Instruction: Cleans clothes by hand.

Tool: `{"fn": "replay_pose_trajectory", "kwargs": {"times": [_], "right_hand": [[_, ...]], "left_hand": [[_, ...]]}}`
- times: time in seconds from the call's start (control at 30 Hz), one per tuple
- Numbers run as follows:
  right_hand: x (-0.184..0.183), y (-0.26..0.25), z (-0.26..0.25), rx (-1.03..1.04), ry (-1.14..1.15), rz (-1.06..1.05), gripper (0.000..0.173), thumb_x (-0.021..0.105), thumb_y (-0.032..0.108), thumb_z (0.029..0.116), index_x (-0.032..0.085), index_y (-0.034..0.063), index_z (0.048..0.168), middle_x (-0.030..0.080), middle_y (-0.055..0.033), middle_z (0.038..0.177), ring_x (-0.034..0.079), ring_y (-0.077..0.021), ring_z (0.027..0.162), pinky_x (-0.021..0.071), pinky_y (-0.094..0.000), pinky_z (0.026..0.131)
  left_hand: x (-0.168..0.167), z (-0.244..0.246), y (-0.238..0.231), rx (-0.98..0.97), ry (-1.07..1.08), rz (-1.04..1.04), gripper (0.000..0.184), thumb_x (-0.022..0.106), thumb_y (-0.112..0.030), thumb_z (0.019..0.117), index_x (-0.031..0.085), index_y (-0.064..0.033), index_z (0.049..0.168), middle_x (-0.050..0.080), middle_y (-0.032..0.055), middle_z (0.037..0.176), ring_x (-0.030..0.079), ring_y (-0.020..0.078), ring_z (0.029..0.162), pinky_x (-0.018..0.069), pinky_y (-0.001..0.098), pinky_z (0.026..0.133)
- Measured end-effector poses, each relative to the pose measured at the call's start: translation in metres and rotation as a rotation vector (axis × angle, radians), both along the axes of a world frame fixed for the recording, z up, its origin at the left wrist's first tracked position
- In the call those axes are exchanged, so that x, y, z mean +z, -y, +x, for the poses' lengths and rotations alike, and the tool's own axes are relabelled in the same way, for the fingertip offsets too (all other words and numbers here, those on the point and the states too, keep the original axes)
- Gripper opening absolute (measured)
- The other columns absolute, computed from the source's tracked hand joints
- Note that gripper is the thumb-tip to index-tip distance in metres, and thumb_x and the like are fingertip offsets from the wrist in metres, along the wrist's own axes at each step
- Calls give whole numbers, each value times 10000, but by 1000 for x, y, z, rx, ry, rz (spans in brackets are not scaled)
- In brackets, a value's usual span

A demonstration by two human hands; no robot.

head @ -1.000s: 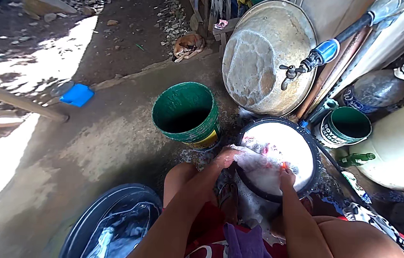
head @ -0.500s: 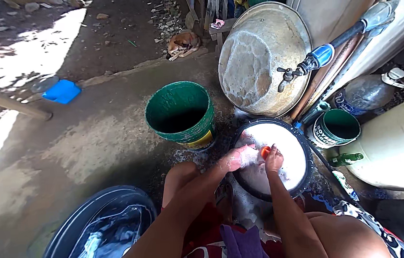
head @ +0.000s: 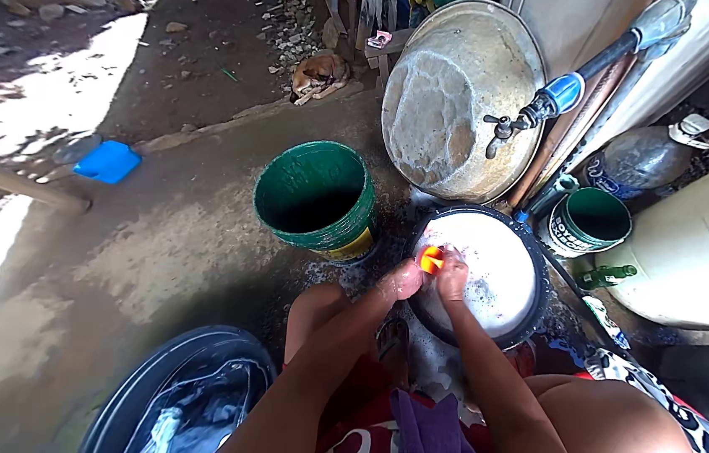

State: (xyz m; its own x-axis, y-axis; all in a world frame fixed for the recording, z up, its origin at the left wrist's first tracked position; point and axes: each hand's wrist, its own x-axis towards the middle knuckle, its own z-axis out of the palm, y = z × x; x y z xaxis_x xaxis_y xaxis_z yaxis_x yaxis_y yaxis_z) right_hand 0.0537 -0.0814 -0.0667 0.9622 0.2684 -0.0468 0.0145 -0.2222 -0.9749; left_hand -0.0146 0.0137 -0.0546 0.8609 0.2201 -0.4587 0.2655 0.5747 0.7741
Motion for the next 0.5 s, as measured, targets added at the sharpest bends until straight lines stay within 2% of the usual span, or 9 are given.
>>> {"fn": "replay_pose_trajectory", "kwargs": {"times": [0.03, 0.1, 0.13, 0.23, 0.3, 0.33, 0.4, 0.43, 0.5], "right_hand": [[-13, 9, 12, -15, -19, -101, 512, 383, 253, 1096, 722, -99, 946, 725, -244, 972, 703, -335, 969, 531, -526, 929], [-31, 28, 29, -72, -94, -314, 607, 330, 333, 1128, 713, -108, 963, 720, -282, 993, 698, -408, 1023, 502, -573, 953], [-38, 36, 33, -107, -148, -375, 632, 309, 362, 1134, 707, -107, 986, 713, -290, 1018, 687, -417, 1049, 489, -581, 967], [-67, 52, 34, -157, -228, -557, 660, 286, 418, 1132, 721, -74, 1067, 693, -279, 1187, 661, -418, 1158, 473, -604, 1004], [-91, 68, 32, -75, -282, -779, 646, 252, 417, 1130, 721, -26, 1165, 660, -256, 1315, 623, -403, 1261, 453, -607, 1054], [-99, 73, 31, -20, -303, -848, 601, 258, 392, 1129, 703, 4, 1237, 642, -249, 1357, 595, -397, 1306, 431, -605, 1083], [-114, 76, 30, 66, -269, -853, 509, 310, 340, 1119, 604, 38, 1404, 582, -259, 1431, 528, -413, 1373, 394, -606, 1133], [-118, 74, 30, 110, -232, -805, 513, 336, 348, 1117, 572, 4, 1416, 571, -278, 1429, 523, -422, 1371, 396, -592, 1139], [-122, 72, 28, 215, -192, -677, 487, 433, 314, 1110, 531, -63, 1401, 585, -301, 1385, 556, -420, 1334, 420, -542, 1136]], "left_hand": [[4, -2, -6, -22, 21, -12, 451, 185, -243, 1129, 468, -26, 1403, 629, 106, 1257, 613, 173, 1139, 505, 364, 996], [-5, -6, -21, -63, 14, -13, 512, 161, -304, 1134, 376, -58, 1529, 595, 118, 1381, 597, 196, 1233, 485, 384, 1057], [-17, -9, -29, -39, -41, 5, 520, 164, -319, 1136, 360, -67, 1546, 593, 131, 1388, 602, 208, 1232, 489, 392, 1053], [-51, -16, -43, 219, -349, 97, 499, 219, -320, 1139, 501, -13, 1414, 626, 194, 1265, 631, 266, 1107, 521, 437, 957], [-65, -20, -50, 268, -492, 205, 449, 309, -303, 1134, 531, 15, 1361, 608, 214, 1249, 611, 282, 1098, 512, 446, 948], [-68, -23, -55, 207, -532, 278, 418, 402, -285, 1117, 525, 25, 1369, 588, 224, 1295, 591, 292, 1157, 494, 452, 988], [-72, -30, -62, 17, -611, 449, 460, 654, -253, 1009, 555, 43, 1347, 591, 238, 1331, 582, 311, 1232, 478, 467, 1050], [-72, -33, -62, -79, -654, 528, 513, 742, -237, 943, 570, 52, 1330, 597, 245, 1322, 582, 320, 1230, 472, 474, 1056], [-67, -38, -60, -228, -722, 643, 539, 783, -238, 907, 583, 66, 1304, 599, 256, 1299, 587, 328, 1195, 466, 475, 1039]]}}
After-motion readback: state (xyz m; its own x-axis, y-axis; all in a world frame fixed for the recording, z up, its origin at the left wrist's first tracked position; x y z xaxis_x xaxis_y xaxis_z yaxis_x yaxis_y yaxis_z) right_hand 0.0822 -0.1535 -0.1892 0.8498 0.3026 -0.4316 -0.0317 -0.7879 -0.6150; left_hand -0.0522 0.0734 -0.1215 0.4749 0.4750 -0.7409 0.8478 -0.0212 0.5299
